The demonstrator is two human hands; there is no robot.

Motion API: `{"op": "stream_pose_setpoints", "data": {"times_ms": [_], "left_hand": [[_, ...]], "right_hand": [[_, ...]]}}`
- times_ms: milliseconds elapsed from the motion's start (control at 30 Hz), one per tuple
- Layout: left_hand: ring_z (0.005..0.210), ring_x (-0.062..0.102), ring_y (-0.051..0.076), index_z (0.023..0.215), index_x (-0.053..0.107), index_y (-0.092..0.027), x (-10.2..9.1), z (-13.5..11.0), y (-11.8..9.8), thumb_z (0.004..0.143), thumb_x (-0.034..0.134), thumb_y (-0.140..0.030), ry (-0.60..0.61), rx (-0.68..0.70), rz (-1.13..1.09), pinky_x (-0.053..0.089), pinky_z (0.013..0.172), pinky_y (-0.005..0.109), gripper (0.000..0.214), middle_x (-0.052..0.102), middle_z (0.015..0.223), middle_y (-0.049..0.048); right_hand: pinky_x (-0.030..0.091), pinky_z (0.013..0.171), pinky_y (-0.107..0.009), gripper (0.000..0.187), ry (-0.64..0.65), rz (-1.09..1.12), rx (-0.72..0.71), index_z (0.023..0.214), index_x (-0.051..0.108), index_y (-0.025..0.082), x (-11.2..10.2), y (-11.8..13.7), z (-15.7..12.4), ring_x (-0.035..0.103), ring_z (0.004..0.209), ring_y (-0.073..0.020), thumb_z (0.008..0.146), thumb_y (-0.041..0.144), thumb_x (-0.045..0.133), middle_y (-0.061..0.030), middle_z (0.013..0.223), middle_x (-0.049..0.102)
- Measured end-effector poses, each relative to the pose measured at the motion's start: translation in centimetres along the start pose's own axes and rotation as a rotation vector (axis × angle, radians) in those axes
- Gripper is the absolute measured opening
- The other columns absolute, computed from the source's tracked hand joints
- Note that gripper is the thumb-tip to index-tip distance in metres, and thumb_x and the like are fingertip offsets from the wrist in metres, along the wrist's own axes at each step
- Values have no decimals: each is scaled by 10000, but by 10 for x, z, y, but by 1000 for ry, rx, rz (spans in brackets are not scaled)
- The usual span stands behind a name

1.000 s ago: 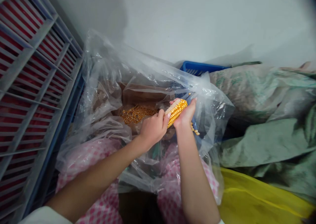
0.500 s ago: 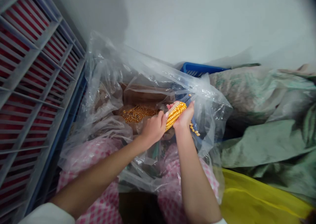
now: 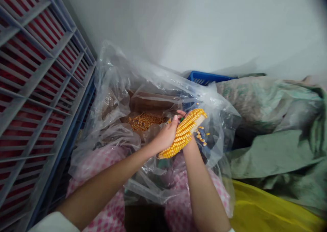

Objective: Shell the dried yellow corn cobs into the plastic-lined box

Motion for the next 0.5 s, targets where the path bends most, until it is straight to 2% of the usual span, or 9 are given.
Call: {"op": "stream_pose_setpoints", "data": {"times_ms": [100,167,267,367,433,500], "left_hand": [[622,631,186,941,611,-142,-18,5,5,827,109,-603,-12,-217,-206,516,582,317,691,662,653,82],[508,597,168,935,605,-133,-31,8,6,817,105,-619,-53,-289,-311,508,501,302,707,627,564,64],[495,587,154,957,593,-132,-48,12,4,816,148,-623,-145,-270,-392,508,495,283,677,621,563,52],[589,619,165,976,589,-136,-59,16,0,823,195,-609,-228,-194,-410,517,558,277,635,653,644,65],[663,633,171,974,594,-139,-62,18,-4,829,220,-593,-253,-139,-421,518,609,268,606,670,704,71],[705,637,170,968,599,-143,-63,18,-7,834,246,-576,-269,-111,-442,515,640,257,574,674,734,67]], "right_hand": [[448,512,-233,297,-4,10,104,654,538,189,14,-6,1,514,463,-108,808,387,379,37,503,537],[473,594,-254,310,5,43,160,705,549,192,26,-5,-2,570,577,-124,820,412,363,20,591,581],[466,708,-248,316,8,80,168,857,579,196,40,2,-14,595,780,-118,824,441,383,-1,802,635],[453,747,-245,346,63,42,98,947,583,205,53,5,-27,588,838,-114,812,469,405,0,893,641],[454,750,-258,385,141,-32,54,957,592,201,62,4,-37,590,838,-123,808,495,392,-9,907,646],[448,772,-264,389,149,-188,-55,977,598,197,64,13,-50,581,873,-127,793,493,424,-23,973,639]]}}
Point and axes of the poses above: each hand's wrist, its own z-axis towards the middle knuckle, its own x-axis out of the palm, y = z × x, the point moved 5 cm from there along z, towards the middle knuckle
